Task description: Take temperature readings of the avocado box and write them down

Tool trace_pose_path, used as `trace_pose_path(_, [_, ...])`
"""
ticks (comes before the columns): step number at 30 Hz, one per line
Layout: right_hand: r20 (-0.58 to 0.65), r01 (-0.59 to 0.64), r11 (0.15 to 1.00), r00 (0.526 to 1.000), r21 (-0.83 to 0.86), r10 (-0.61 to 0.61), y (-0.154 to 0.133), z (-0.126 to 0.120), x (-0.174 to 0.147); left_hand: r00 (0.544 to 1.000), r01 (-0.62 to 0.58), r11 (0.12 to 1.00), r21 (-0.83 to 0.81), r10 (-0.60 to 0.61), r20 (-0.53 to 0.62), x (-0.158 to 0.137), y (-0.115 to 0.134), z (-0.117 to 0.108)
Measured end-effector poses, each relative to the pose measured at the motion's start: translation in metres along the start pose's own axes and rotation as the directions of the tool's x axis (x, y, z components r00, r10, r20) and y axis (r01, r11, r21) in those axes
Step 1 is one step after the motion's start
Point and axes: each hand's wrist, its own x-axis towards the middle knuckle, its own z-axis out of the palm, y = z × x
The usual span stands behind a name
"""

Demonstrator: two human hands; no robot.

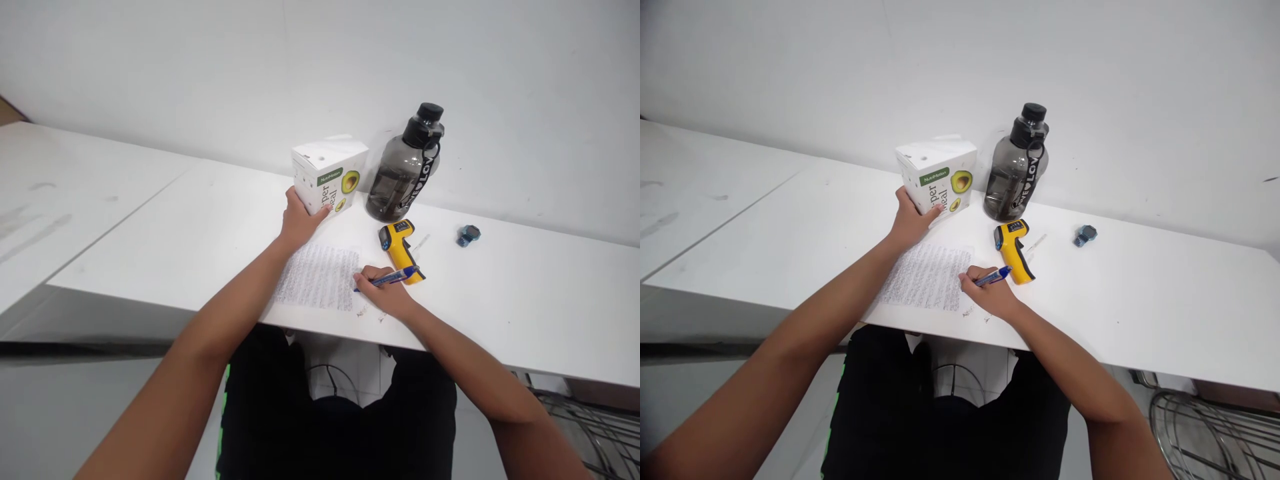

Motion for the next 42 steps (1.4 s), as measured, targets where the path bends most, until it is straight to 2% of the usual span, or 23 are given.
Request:
trace_pose_path(9, [0.051,0.038,0.999,0.998,0.006,-0.038,0.001,-0.001,0.000,1.000,0.011,1.000,0.019,-0.012,0.011,-0.001,0.003,0.001])
trace_pose_path(14, [-0.008,0.001,1.000,1.000,0.012,-0.001,-0.001,0.000,0.000,1.000,0.003,1.000,-0.019,-0.003,0.000,-0.001,0.001,0.001])
trace_pose_path(17, [0.002,0.000,1.000,1.000,0.009,0.000,-0.001,-0.001,0.000,1.000,0.011,1.000,-0.025,-0.011,0.008,-0.001,0.002,0.001])
trace_pose_path(21, [0.064,0.013,1.000,0.998,0.000,-0.013,0.000,-0.003,0.000,1.000,0.018,1.000,0.004,-0.018,0.007,-0.001,0.005,0.001])
trace_pose_path(29, [0.033,0.022,1.000,0.999,-0.004,-0.022,0.002,-0.002,0.002,1.000,0.014,0.998,0.054,-0.015,0.017,-0.001,0.005,0.000])
trace_pose_path(35, [0.002,0.012,1.000,1.000,0.005,-0.012,0.000,-0.002,0.001,1.000,0.000,1.000,-0.009,0.000,-0.003,0.001,-0.001,0.002])
trace_pose_path(42, [0.026,0.034,0.999,0.999,-0.026,-0.033,0.002,-0.002,0.001,0.999,-0.034,0.994,-0.101,0.033,-0.015,0.005,-0.011,0.004])
